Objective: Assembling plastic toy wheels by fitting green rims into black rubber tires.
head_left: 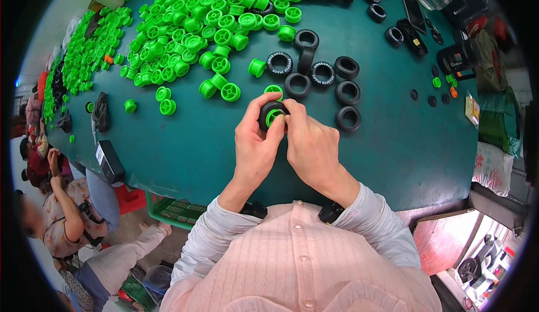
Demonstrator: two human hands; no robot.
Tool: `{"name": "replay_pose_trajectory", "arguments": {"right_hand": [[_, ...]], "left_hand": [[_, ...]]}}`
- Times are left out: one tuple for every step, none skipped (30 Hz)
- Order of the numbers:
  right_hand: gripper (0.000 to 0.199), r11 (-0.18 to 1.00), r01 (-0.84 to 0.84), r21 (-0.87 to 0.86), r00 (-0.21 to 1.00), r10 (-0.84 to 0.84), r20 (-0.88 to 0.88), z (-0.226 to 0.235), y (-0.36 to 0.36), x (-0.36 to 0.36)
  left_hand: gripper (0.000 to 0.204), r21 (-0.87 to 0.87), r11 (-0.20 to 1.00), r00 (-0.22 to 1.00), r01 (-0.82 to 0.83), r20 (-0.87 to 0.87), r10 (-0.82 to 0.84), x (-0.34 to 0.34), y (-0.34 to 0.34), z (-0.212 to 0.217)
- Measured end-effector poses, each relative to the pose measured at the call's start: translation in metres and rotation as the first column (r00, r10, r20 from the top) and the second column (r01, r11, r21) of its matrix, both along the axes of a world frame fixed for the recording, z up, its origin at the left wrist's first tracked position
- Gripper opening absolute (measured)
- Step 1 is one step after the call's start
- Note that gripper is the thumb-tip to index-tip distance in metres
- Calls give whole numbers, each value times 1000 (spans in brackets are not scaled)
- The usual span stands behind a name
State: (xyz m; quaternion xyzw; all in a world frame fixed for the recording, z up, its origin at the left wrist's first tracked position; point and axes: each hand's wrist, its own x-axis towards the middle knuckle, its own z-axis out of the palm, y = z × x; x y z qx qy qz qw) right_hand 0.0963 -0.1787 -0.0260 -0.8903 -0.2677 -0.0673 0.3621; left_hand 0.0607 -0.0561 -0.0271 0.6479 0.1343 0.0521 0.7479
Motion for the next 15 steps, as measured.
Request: {"name": "replay_pose_trajectory", "arguments": {"right_hand": [[38, 1000, -8, -12, 1000, 8, 29, 0, 1, 0], [38, 1000, -15, -25, 998, 17, 59, -1, 1, 1], [39, 999, -22, -43, 996, 25, 86, -2, 1, 1], [40, 997, -38, -71, 993, 46, 111, -3, 0, 1], [41, 994, -53, -99, 988, 66, 136, -4, 0, 1], [41, 990, -66, -128, 983, 86, 163, -5, -1, 1], [42, 986, -82, -146, 983, 104, 153, -6, -3, 2], [43, 982, -98, -164, 982, 121, 142, -7, -5, 2], [44, 977, -117, -180, 981, 142, 131, -7, -6, 2], [42, 983, -109, -148, 988, 124, 96, -7, -7, 2], [41, 988, -100, -115, 992, 107, 60, -8, -8, 1], [39, 993, -90, -82, 995, 92, 24, -8, -8, 1], [39, 995, -80, -55, 996, 82, 32, -6, -7, 2], [39, 997, -71, -27, 997, 72, 41, -3, -6, 2], [40, 999, -54, -4, 997, 54, 48, -1, -6, 2]], "left_hand": [[36, 8, 1000, 1000, 13, -8, -13, 1, 2, 2], [36, 15, 1000, 1000, 27, -16, -27, 2, 3, 3], [36, 17, 999, 999, 41, -26, -41, 2, 4, 3], [36, 23, 997, 997, 67, -38, -66, 2, 6, 2], [36, 28, 995, 994, 94, -50, -92, 2, 9, 1], [37, 33, 992, 991, 122, -59, -119, 4, 12, 1], [37, 40, 985, 980, 169, -118, -163, 5, 15, 2], [37, 45, 975, 963, 216, -176, -205, 7, 19, 5], [37, 49, 964, 942, 260, -235, -242, 8, 21, 8], [37, 65, 972, 959, 225, -194, -208, 7, 20, 3], [37, 81, 979, 973, 188, -152, -175, 5, 17, -5], [37, 96, 984, 984, 150, -110, -140, 5, 14, -10], [37, 75, 995, 997, 73, -46, -70, 2, 9, -10], [37, 49, 999, 1000, -4, 16, 3, -2, 1, -10], [37, 15, 997, 995, -71, 75, 70, -4, -3, -10]]}}
